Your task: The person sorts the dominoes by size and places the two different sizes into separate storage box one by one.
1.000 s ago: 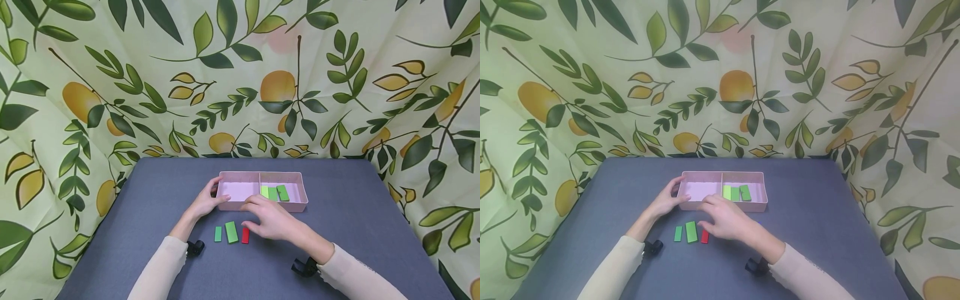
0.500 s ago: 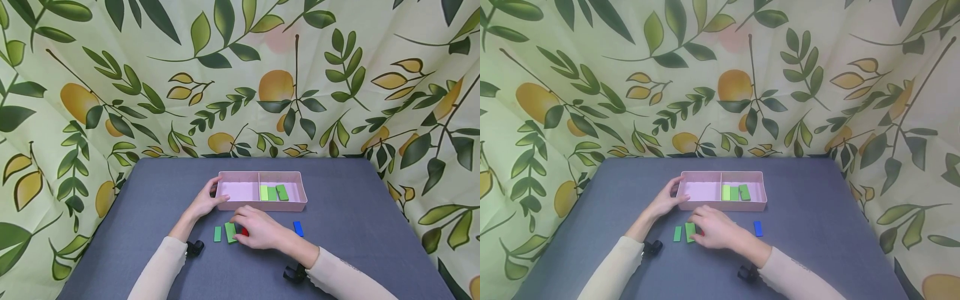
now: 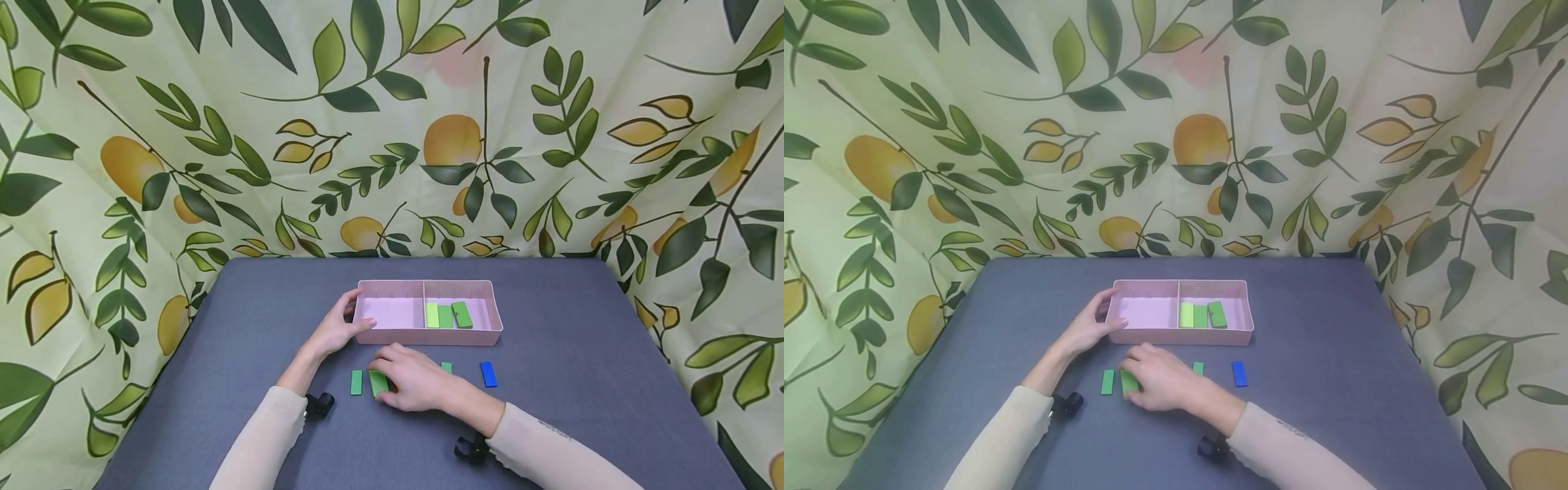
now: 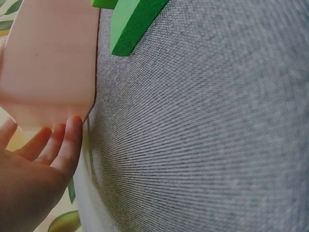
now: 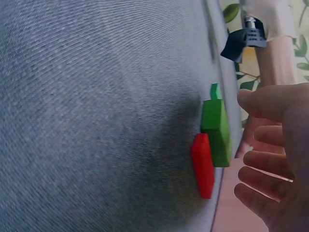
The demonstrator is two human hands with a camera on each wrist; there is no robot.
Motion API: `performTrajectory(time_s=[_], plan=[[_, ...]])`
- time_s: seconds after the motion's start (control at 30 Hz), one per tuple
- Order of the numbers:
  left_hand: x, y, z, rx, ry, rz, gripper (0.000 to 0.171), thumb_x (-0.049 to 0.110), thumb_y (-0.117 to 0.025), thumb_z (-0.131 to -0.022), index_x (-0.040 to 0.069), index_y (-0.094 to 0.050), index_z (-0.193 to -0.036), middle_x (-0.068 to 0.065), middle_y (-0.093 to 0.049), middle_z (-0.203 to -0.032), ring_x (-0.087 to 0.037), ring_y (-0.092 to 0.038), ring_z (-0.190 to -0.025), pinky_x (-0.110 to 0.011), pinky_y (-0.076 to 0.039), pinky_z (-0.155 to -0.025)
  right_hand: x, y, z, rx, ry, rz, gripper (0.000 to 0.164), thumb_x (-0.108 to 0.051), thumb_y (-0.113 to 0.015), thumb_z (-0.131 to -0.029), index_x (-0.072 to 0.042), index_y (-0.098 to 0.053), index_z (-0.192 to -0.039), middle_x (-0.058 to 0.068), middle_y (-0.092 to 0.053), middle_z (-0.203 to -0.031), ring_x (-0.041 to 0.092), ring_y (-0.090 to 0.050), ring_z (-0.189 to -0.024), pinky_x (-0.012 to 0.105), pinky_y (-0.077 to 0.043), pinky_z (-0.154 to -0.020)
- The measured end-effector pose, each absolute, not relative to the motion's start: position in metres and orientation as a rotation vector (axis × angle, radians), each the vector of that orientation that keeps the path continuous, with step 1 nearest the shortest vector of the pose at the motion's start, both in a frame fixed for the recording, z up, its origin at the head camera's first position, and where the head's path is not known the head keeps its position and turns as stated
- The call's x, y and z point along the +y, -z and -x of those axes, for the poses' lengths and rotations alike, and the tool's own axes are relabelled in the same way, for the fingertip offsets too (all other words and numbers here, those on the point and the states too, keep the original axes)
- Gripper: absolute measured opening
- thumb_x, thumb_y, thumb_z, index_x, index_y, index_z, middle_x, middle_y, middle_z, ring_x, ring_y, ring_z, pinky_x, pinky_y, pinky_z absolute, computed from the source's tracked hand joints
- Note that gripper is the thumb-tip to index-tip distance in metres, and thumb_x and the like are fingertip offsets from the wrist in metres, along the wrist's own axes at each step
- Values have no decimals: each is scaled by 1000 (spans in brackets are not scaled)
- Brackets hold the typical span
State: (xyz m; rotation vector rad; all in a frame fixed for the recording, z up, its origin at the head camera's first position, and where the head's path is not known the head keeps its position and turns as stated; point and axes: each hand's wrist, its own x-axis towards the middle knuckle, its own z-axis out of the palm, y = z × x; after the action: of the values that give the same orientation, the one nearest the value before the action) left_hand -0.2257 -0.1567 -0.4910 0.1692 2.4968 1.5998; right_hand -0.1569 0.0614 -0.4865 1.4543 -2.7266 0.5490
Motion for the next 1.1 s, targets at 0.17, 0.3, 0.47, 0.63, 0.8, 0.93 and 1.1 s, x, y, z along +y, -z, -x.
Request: performTrajectory(time_s=[0.17,0.3,0.47,0.63,0.8,0.93,1.1], plan=[[-156,490,224,2497,-1602,-161,79,27,-81,-88,19,-40,-155,-12,-39,-157,-37,-43,-137,-58,-37,-106,58,493,158,-2747,-491,-1445,46,-37,-77,-90,-13,-67,-128,-2,-62,-124,14,-55,-111,29,-47,-97],[-156,490,224,2491,-1610,-158,79,27,-82,-88,20,-40,-155,-12,-39,-157,-37,-43,-137,-58,-36,-107,56,497,160,-2767,-466,-1429,49,-38,-78,-89,-12,-66,-129,-3,-62,-122,13,-55,-110,28,-47,-96],[-156,490,224,2489,-1617,-178,79,26,-81,-89,18,-39,-155,-14,-39,-157,-38,-43,-137,-59,-36,-107,53,499,161,-2802,-458,-1425,54,-41,-79,-87,-11,-65,-130,-4,-59,-119,12,-53,-106,27,-47,-93],[-155,486,223,2475,-1633,-193,79,21,-79,-90,12,-36,-157,-20,-37,-158,-42,-42,-137,-60,-35,-107,50,499,162,-2826,-460,-1421,56,-41,-80,-85,-9,-66,-129,-4,-58,-117,11,-50,-103,25,-47,-88],[-156,486,222,2494,-1610,-190,79,23,-79,-90,13,-37,-156,-18,-38,-157,-41,-43,-137,-60,-36,-106,51,498,159,-2822,-484,-1431,55,-41,-81,-85,-9,-66,-127,-5,-58,-115,11,-50,-102,24,-47,-86],[-158,492,226,2497,-1609,-192,80,27,-80,-89,17,-38,-156,-15,-39,-157,-38,-44,-136,-58,-37,-106,53,493,156,-2778,-496,-1457,56,-40,-81,-84,-8,-67,-126,-4,-57,-114,11,-49,-100,23,-46,-85],[-158,490,226,2491,-1611,-201,80,26,-80,-89,16,-38,-156,-15,-39,-157,-38,-45,-136,-58,-38,-105,61,480,154,-2766,-545,-1480,55,-39,-82,-83,-7,-67,-125,-4,-57,-112,10,-49,-98,22,-46,-82]])
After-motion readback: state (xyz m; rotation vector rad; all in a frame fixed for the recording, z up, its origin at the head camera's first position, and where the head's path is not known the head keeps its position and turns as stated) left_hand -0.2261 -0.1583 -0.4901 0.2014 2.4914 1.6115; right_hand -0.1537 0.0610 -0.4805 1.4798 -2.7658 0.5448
